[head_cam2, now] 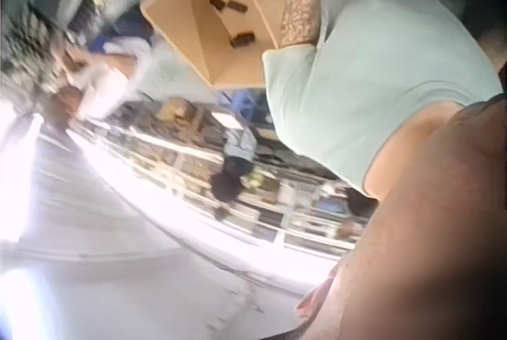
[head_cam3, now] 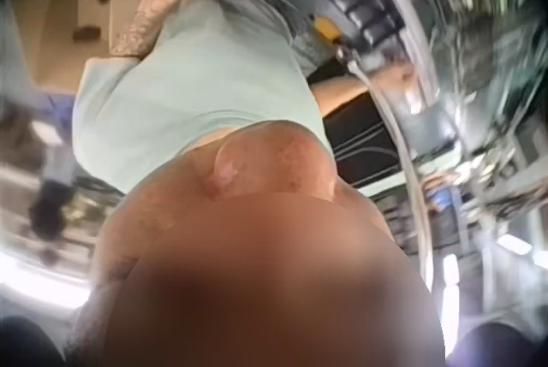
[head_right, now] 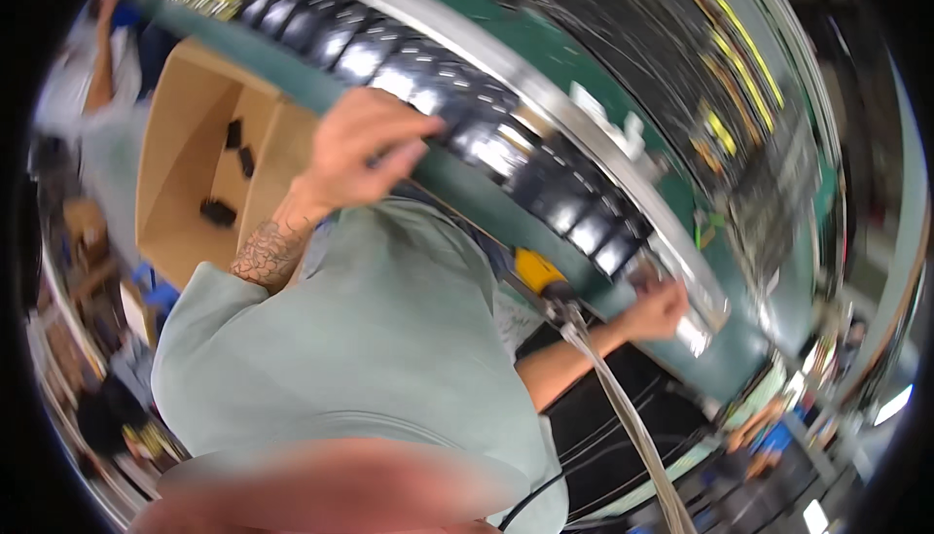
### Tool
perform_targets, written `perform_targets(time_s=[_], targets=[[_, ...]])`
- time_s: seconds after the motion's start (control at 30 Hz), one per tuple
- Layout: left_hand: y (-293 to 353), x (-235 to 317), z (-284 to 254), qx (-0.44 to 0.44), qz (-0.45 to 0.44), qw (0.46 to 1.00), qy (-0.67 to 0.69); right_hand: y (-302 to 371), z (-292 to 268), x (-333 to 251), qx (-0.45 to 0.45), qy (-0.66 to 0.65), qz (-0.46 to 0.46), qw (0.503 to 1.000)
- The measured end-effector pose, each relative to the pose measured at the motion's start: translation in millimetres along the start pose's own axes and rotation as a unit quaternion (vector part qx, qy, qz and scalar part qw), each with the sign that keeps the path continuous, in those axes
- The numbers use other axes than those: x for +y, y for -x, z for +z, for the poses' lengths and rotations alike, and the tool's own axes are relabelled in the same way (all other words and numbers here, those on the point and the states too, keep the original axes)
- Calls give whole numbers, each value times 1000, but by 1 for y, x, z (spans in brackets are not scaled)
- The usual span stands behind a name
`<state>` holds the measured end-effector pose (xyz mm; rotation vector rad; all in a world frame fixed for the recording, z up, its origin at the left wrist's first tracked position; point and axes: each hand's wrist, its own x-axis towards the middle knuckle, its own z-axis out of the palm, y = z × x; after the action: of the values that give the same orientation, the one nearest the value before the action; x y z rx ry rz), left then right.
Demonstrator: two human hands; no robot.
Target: Assembling circuit boards and electronic components on an industrial production line and placing them into boxes.
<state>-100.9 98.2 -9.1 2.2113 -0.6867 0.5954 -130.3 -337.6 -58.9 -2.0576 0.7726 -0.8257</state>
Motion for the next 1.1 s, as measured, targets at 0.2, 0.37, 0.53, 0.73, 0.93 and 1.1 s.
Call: perform_targets(time_s=[0.2, 0.37, 0.53, 0.73, 0.93, 1.1], targets=[[180, -95, -143, 283, -492, 803, -185, -23, 0, 62, 116, -55, -142, 982], [492, -162, -160, 20, -776, 610, -160, -46, 11, 80, 41, 26, -279, 959], [540, -219, -134, 47, -783, 601, -153, -36, 1, 94, 35, 166, -375, 911], [486, -299, -93, 78, -727, 601, -323, -44, -31, 116, 54, 366, -476, 798], [491, -279, -44, -3, -727, 561, -396, -42, -52, 117, 42, 352, -409, 841], [533, -256, -71, 109, -691, 621, -353, 34, 8, 29, 40, 342, -397, 851]])
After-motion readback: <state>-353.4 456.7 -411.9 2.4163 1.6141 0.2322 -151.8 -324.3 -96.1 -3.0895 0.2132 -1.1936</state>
